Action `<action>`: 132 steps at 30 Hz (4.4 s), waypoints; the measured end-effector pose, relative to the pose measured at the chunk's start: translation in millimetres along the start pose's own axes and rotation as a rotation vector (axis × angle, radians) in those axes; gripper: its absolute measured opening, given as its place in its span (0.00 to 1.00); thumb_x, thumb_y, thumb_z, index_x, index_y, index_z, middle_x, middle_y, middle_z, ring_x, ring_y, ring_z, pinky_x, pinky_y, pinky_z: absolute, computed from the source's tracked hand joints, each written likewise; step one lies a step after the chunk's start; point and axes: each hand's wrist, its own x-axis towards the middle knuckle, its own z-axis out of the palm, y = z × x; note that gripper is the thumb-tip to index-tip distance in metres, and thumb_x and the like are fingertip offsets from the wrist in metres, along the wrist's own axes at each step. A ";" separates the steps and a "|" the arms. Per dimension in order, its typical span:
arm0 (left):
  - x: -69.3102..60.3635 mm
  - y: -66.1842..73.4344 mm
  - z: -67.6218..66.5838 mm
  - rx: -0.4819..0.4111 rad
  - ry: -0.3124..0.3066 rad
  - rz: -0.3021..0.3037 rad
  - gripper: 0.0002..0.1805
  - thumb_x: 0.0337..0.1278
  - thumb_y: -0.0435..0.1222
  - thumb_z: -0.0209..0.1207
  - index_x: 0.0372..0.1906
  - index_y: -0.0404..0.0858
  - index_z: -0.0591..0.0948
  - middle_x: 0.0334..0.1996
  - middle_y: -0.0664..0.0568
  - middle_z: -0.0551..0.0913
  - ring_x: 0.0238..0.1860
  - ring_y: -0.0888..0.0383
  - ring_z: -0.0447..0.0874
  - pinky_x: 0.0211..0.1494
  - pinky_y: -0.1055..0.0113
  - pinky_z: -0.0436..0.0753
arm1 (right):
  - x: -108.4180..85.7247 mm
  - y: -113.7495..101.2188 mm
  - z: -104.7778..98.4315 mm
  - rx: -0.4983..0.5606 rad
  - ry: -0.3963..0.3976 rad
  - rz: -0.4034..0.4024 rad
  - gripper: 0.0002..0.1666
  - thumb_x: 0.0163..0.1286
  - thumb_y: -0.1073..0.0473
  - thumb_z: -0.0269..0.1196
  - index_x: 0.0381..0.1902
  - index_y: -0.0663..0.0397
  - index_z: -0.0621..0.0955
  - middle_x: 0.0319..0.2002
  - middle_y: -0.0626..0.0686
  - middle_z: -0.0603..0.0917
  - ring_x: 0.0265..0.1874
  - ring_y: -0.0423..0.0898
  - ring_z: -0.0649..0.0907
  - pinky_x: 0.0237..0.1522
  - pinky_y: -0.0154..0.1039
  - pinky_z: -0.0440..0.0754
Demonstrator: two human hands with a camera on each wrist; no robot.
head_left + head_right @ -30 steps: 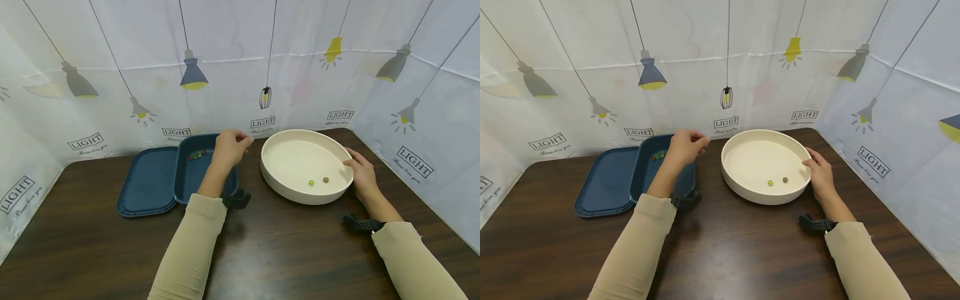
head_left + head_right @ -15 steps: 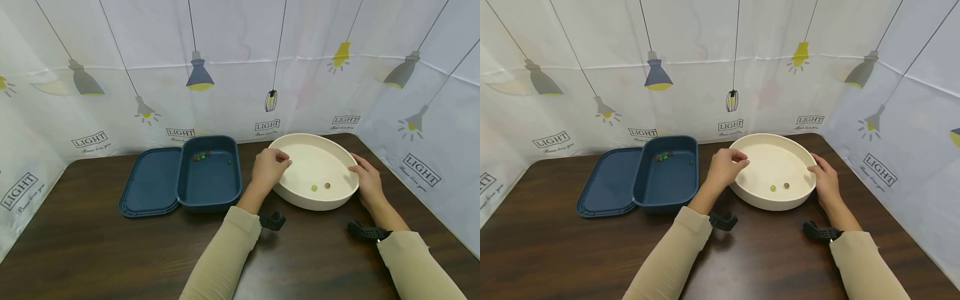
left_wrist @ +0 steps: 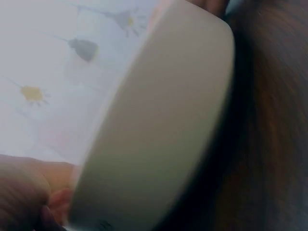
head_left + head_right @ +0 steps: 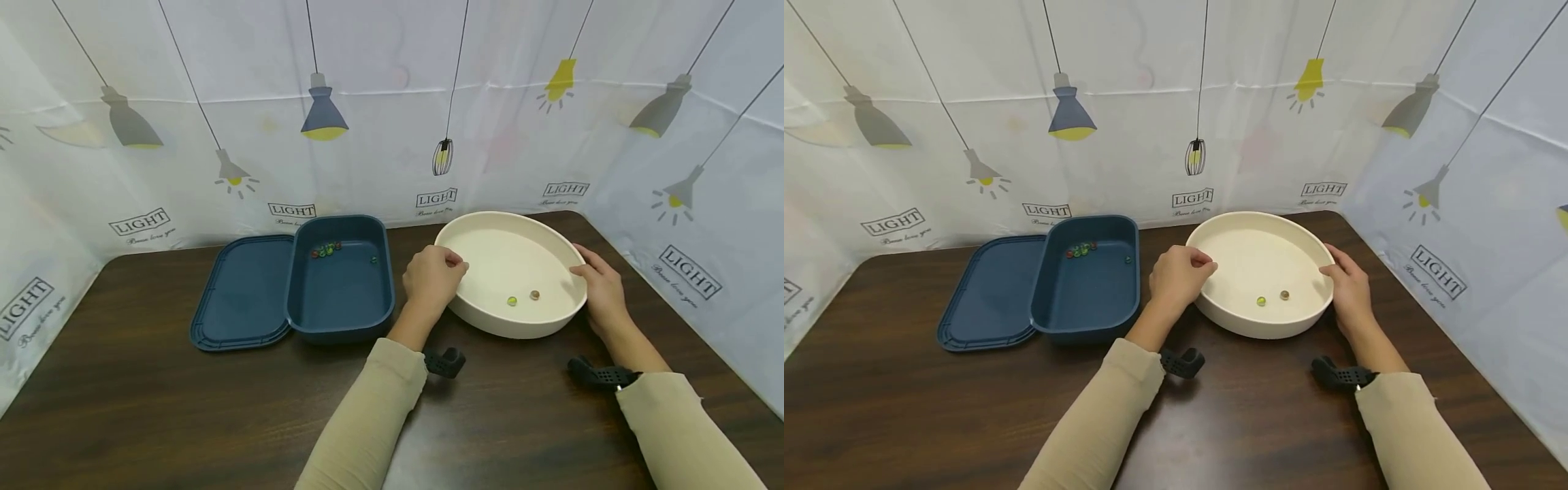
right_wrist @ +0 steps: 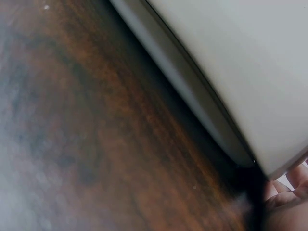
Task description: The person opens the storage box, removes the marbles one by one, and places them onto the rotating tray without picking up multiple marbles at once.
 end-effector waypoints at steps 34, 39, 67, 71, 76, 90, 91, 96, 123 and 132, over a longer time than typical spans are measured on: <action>-19.5 14.7 -81.5 -0.123 -0.213 0.186 0.13 0.71 0.46 0.59 0.49 0.47 0.89 0.42 0.56 0.89 0.39 0.59 0.88 0.39 0.67 0.83 | -0.2 -3.7 -0.2 0.011 0.000 0.032 0.32 0.77 0.58 0.51 0.78 0.43 0.65 0.80 0.50 0.60 0.73 0.42 0.70 0.44 0.15 0.77; 7.5 -0.4 -123.2 -0.189 -0.255 0.096 0.15 0.73 0.45 0.56 0.51 0.43 0.87 0.42 0.51 0.87 0.33 0.56 0.86 0.33 0.67 0.80 | 3.4 -8.7 -1.9 0.019 -0.001 0.003 0.32 0.77 0.59 0.52 0.77 0.44 0.66 0.80 0.51 0.61 0.72 0.41 0.72 0.44 0.15 0.77; 89.7 -75.2 -112.9 0.276 -0.548 -0.127 0.18 0.71 0.36 0.58 0.61 0.36 0.81 0.55 0.40 0.83 0.50 0.48 0.85 0.49 0.62 0.87 | 0.9 1.4 -1.3 -0.116 -0.002 -0.001 0.33 0.78 0.58 0.49 0.79 0.46 0.62 0.80 0.57 0.58 0.70 0.44 0.73 0.44 0.16 0.77; 87.7 -76.7 -109.4 0.304 -0.537 -0.115 0.14 0.72 0.35 0.56 0.55 0.34 0.82 0.43 0.43 0.84 0.38 0.52 0.83 0.37 0.66 0.84 | 3.3 0.4 -0.8 -0.071 -0.008 -0.015 0.33 0.78 0.59 0.49 0.79 0.47 0.63 0.80 0.56 0.59 0.71 0.43 0.73 0.45 0.16 0.77; 87.6 -87.1 -102.4 0.341 -0.511 -0.052 0.14 0.74 0.33 0.48 0.29 0.37 0.77 0.24 0.50 0.76 0.25 0.56 0.76 0.28 0.69 0.77 | 4.5 -0.1 1.5 -0.049 -0.016 -0.030 0.33 0.78 0.60 0.49 0.79 0.49 0.63 0.80 0.58 0.59 0.68 0.42 0.74 0.45 0.16 0.78; 85.8 -66.4 -141.3 0.116 -0.317 0.035 0.13 0.70 0.39 0.58 0.47 0.34 0.85 0.48 0.41 0.87 0.44 0.51 0.88 0.44 0.63 0.84 | 4.7 -3.7 4.3 -0.131 0.006 -0.040 0.33 0.78 0.60 0.46 0.79 0.50 0.62 0.79 0.59 0.60 0.73 0.50 0.70 0.48 0.16 0.76; 83.8 -60.6 -144.6 0.092 -0.300 0.039 0.14 0.70 0.39 0.59 0.49 0.34 0.85 0.50 0.41 0.86 0.46 0.49 0.88 0.45 0.62 0.84 | 5.1 -3.9 4.2 -0.123 0.006 -0.043 0.33 0.78 0.60 0.47 0.79 0.50 0.63 0.79 0.59 0.60 0.73 0.50 0.70 0.49 0.16 0.76; 70.8 -31.4 -144.4 0.074 -0.237 0.104 0.13 0.69 0.40 0.59 0.48 0.36 0.86 0.44 0.42 0.88 0.42 0.50 0.88 0.42 0.63 0.82 | 4.3 -3.1 2.9 -0.143 0.014 -0.035 0.33 0.78 0.59 0.47 0.79 0.49 0.63 0.79 0.58 0.61 0.73 0.47 0.71 0.48 0.16 0.75; 31.1 26.9 18.1 0.159 -0.312 0.202 0.06 0.67 0.41 0.61 0.42 0.47 0.87 0.37 0.61 0.86 0.34 0.64 0.80 0.35 0.71 0.77 | -5.7 2.7 -4.3 -0.039 0.025 -0.032 0.32 0.78 0.61 0.48 0.78 0.51 0.63 0.80 0.58 0.60 0.69 0.41 0.73 0.47 0.15 0.76; 29.5 32.3 27.2 0.478 -0.300 0.224 0.06 0.68 0.44 0.60 0.42 0.57 0.86 0.42 0.67 0.88 0.38 0.67 0.83 0.43 0.66 0.82 | -2.2 -2.9 0.1 -0.059 0.020 -0.041 0.32 0.78 0.61 0.47 0.78 0.50 0.63 0.80 0.57 0.60 0.72 0.45 0.72 0.49 0.16 0.76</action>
